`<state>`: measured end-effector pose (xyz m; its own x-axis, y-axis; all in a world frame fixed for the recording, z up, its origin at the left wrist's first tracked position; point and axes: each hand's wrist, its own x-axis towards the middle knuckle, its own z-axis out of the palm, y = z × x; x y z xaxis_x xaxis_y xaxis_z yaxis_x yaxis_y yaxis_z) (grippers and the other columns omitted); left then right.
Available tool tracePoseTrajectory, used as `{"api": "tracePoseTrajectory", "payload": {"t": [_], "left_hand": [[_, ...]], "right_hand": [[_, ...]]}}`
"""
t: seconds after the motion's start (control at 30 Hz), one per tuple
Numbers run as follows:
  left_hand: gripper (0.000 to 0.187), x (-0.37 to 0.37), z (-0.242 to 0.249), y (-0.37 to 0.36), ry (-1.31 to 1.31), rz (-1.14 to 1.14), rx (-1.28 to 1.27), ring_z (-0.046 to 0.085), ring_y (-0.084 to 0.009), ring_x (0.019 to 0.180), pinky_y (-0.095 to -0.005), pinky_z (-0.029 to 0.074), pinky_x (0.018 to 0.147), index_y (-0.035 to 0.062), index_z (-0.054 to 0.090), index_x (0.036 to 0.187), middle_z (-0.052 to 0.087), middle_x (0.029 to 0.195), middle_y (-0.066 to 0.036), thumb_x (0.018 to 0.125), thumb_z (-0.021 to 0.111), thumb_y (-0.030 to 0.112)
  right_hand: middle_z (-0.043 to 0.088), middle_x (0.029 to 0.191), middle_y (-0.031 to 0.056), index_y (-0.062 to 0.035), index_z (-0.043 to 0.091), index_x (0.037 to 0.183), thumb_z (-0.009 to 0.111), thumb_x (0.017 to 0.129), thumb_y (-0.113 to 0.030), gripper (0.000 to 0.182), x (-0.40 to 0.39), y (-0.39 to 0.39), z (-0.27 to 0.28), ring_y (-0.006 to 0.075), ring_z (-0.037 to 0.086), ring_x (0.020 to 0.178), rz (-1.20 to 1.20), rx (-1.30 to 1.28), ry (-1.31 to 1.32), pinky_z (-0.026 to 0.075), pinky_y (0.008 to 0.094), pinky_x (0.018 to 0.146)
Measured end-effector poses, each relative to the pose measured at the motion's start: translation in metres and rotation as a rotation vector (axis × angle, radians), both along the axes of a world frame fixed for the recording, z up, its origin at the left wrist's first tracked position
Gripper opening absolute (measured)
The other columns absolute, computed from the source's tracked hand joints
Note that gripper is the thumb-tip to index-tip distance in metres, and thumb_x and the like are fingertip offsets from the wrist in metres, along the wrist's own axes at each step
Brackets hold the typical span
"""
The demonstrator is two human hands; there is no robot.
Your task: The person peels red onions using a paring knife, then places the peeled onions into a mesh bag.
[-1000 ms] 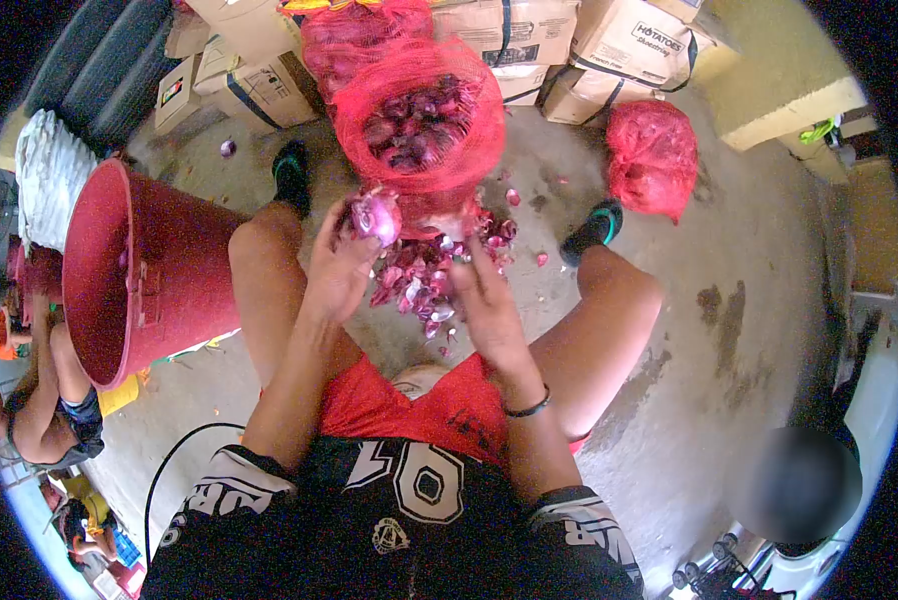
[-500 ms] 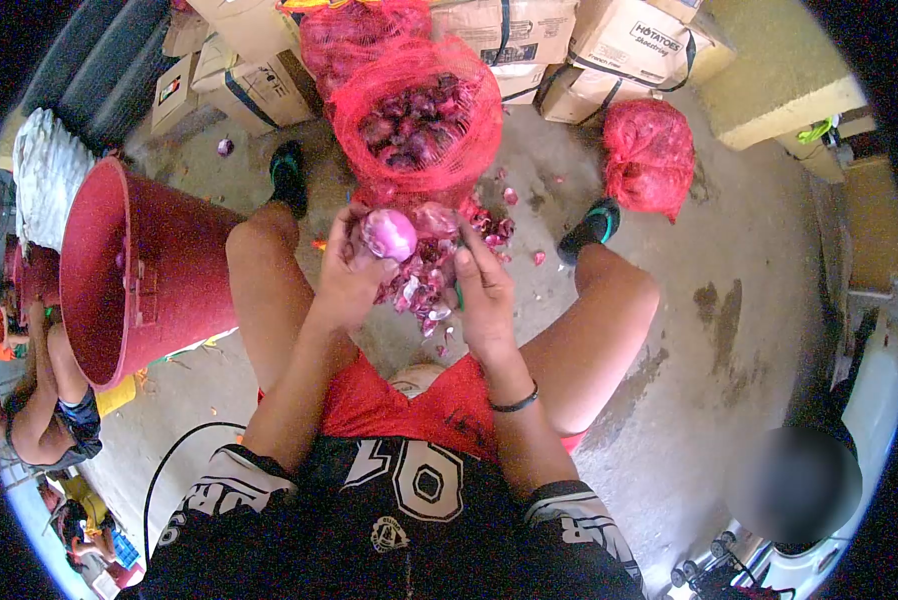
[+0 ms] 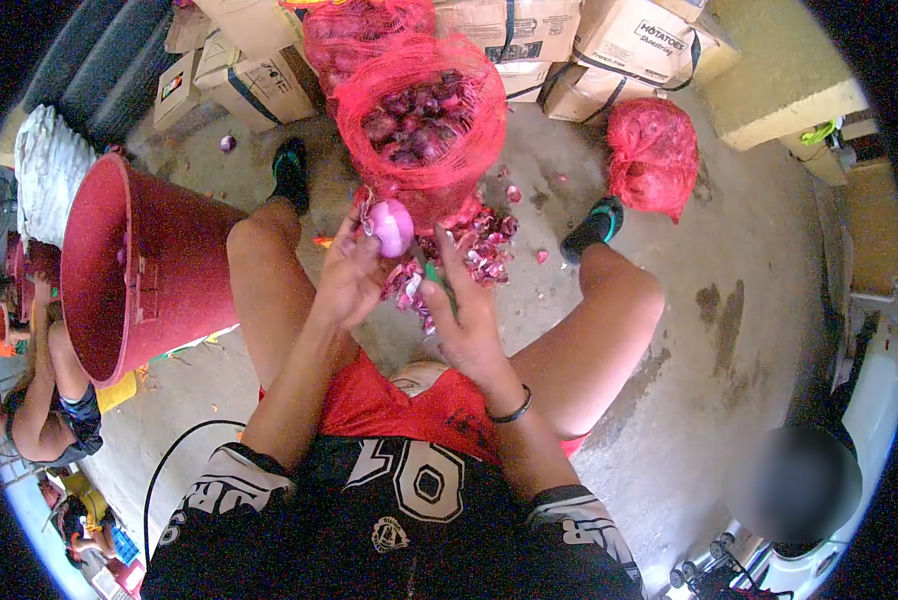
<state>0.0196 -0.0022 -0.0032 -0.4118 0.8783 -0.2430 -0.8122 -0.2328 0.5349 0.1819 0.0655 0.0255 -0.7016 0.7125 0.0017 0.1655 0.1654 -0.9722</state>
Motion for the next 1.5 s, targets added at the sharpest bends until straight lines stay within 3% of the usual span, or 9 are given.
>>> {"api": "tracePoseTrajectory", "payload": {"t": [0.2, 0.4, 0.47, 0.6, 0.7, 0.8, 0.9, 1.07, 1.5], "left_hand": [[0.046, 0.005, -0.006, -0.002, 0.007, -0.015, 0.006, 0.061, -0.0222, 0.105, -0.0392, 0.055, 0.086, 0.0091, 0.042, 0.126, 0.058, 0.12, -0.009, 0.086, 0.064, 0.0], [0.048, 0.003, 0.004, -0.003, -0.013, -0.058, 0.045, 0.06, -0.024, 0.108, -0.0409, 0.054, 0.09, 0.0087, 0.042, 0.128, 0.058, 0.121, -0.011, 0.086, 0.062, -0.002], [0.052, 0.003, 0.006, -0.004, -0.015, -0.064, 0.074, 0.059, -0.0253, 0.111, -0.0424, 0.053, 0.093, 0.0082, 0.041, 0.131, 0.056, 0.123, -0.012, 0.085, 0.062, -0.003], [0.059, -0.001, 0.003, -0.009, -0.1, -0.167, 0.21, 0.057, -0.0277, 0.115, -0.0447, 0.05, 0.097, 0.0066, 0.039, 0.136, 0.054, 0.127, -0.014, 0.083, 0.062, -0.005], [0.062, -0.002, 0.012, -0.011, -0.024, -0.189, 0.155, 0.055, -0.0259, 0.117, -0.0423, 0.047, 0.1, 0.0049, 0.04, 0.136, 0.052, 0.128, -0.014, 0.081, 0.064, -0.006], [0.07, -0.005, -0.001, -0.01, 0.254, -0.157, 0.021, 0.056, -0.0254, 0.117, -0.0402, 0.047, 0.099, 0.0032, 0.038, 0.137, 0.053, 0.129, -0.012, 0.075, 0.071, -0.003], [0.067, -0.009, -0.002, -0.007, 0.391, -0.123, 0.018, 0.053, -0.019, 0.116, -0.0344, 0.045, 0.1, 0.0029, 0.044, 0.132, 0.052, 0.125, -0.008, 0.073, 0.073, -0.01], [0.065, -0.012, -0.009, -0.009, 0.467, -0.121, 0.009, 0.053, -0.0177, 0.113, -0.033, 0.047, 0.097, 0.0024, 0.047, 0.126, 0.053, 0.12, -0.006, 0.07, 0.076, -0.008], [0.049, -0.011, 0.003, -0.011, 0.572, -0.192, -0.153, 0.058, -0.0137, 0.098, -0.0296, 0.048, 0.09, 0.0021, 0.052, 0.116, 0.059, 0.106, -0.006, 0.073, 0.075, -0.003]], "right_hand": [[0.06, 0.106, 0.0256, 0.0018, 0.043, 0.139, 0.054, 0.091, -0.006, 0.049, -0.01, -0.001, 0.006, 0.0346, 0.062, 0.092, 0.017, 0.284, 0.023, 0.048, 0.0376, 0.085], [0.059, 0.084, 0.0155, 0.0009, 0.05, 0.134, 0.053, 0.093, -0.008, 0.041, -0.01, -0.003, 0.003, 0.024, 0.058, 0.075, -0.039, 0.32, 0.044, 0.049, 0.0356, 0.072], [0.054, 0.08, 0.0057, -0.0027, 0.044, 0.139, 0.048, 0.098, -0.012, 0.043, -0.005, -0.004, -0.009, 0.0134, 0.05, 0.068, -0.056, 0.09, 0.101, 0.042, 0.0266, 0.062], [0.057, 0.085, -0.0019, -0.0027, 0.043, 0.141, 0.044, 0.101, -0.018, 0.043, 0.001, 0.009, -0.001, 0.005, 0.043, 0.063, -0.226, -0.392, 0.309, 0.04, 0.02, 0.056], [0.06, 0.1, 0.0002, -0.0046, 0.039, 0.144, 0.043, 0.101, -0.018, 0.045, 0.005, 0.021, -0.002, 0.0005, 0.036, 0.059, -0.27, -0.296, 0.347, 0.032, 0.0146, 0.053], [0.059, 0.121, 0.0088, -0.0019, 0.032, 0.146, 0.046, 0.1, -0.016, 0.051, 0.013, 0.026, -0.002, 0.0096, 0.054, 0.086, -0.194, -0.088, 0.059, 0.045, 0.0246, 0.078], [0.053, 0.134, 0.0145, 0.0001, 0.027, 0.148, 0.051, 0.097, -0.014, 0.058, 0.014, 0.017, 0.0, 0.0171, 0.05, 0.118, -0.038, -0.162, 0.019, 0.039, 0.0321, 0.1], [0.048, 0.14, 0.0181, 0.0019, 0.029, 0.146, 0.054, 0.095, -0.013, 0.059, 0.009, 0.007, 0.006, 0.0172, 0.047, 0.123, 0.115, -0.423, -0.001, 0.036, 0.0321, 0.104], [0.066, 0.105, 0.0154, 0.0014, 0.054, 0.13, 0.053, 0.096, -0.009, 0.036, -0.004, 0.006, 0.005, 0.0185, 0.059, 0.083, 0.049, 0.237, -0.044, 0.048, 0.0336, 0.08]]}}
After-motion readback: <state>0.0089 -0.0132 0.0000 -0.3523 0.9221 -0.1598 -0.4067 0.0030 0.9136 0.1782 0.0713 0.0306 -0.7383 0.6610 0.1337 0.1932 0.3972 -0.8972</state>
